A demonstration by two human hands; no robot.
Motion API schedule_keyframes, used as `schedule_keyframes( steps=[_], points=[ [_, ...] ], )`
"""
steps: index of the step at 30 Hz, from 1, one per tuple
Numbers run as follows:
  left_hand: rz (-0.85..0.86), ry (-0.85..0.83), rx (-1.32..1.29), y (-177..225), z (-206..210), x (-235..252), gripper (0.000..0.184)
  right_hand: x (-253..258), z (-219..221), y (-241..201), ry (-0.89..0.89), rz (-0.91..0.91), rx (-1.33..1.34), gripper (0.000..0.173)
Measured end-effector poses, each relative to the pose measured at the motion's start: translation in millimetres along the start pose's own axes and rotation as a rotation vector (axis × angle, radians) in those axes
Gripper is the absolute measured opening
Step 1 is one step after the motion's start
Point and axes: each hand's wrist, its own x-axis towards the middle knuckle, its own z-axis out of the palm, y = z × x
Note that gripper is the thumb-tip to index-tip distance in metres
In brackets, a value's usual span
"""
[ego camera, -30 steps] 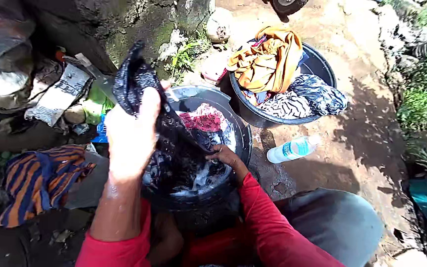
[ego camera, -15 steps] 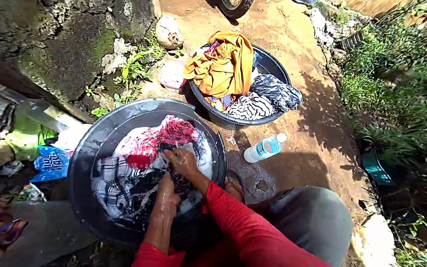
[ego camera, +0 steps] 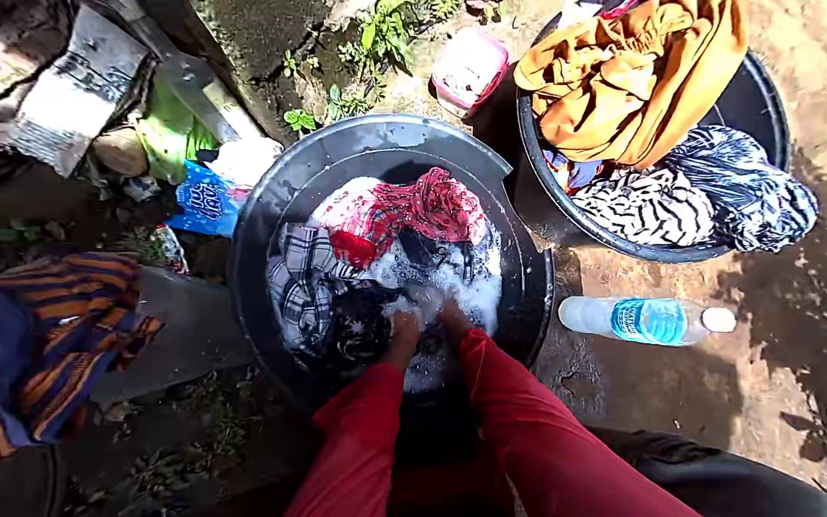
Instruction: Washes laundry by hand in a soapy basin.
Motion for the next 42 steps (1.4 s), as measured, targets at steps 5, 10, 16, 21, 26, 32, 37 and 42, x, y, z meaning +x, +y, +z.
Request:
schedule_keyframes(
  steps=[5, 10, 16, 21, 26, 32, 37, 42],
  points=[
    [0.371, 0.199, -0.443, -17.9, -58.2, -37.2, 0.051, -18.3, -59.7, -9.9, 0.262, -0.322, 0.418, 0.041],
    [0.737, 0.434, -0.879, -0.9, -138.5, -161.1, 0.046, -117.5, -124.2, -70.9, 0.300, -0.898, 0.412, 0.087],
    [1.273, 0.954, -1.434, 11.9, -101.1, -182.1, 0.064, -228.1, -153.9, -155.4, 0.628, -1.001, 0.468, 0.014],
    [0.346, 1.239, -0.891, 20.9, -55.7, -132.8, 0.120, -322.4, -146.6, -184.9, 0.474, -1.292, 1.027, 0.010],
    [0.462, 0.785, -1.821, 16.1, -71.0, -161.5, 0.035, -344.1, -138.0, -88.7, 0.573, -1.173, 1.277, 0.016],
    [0.847, 0.428, -2.222, 38.8, -86.0, -201.4, 0.055, -159.0, -70.4, 18.4, 0.382, -0.207, 1.395, 0.079],
    [0.842, 0.223, -2.305, 48.6, -54.6, -163.0, 0.061, -162.1, -24.4, -22.2, 0.141, -0.373, 1.999, 0.073],
    [0.597, 0.177, -1.921, -28.3, -45.1, -140.1, 0.028, -164.4, -57.5, -24.7, 0.322, -0.621, 1.918, 0.024]
  ],
)
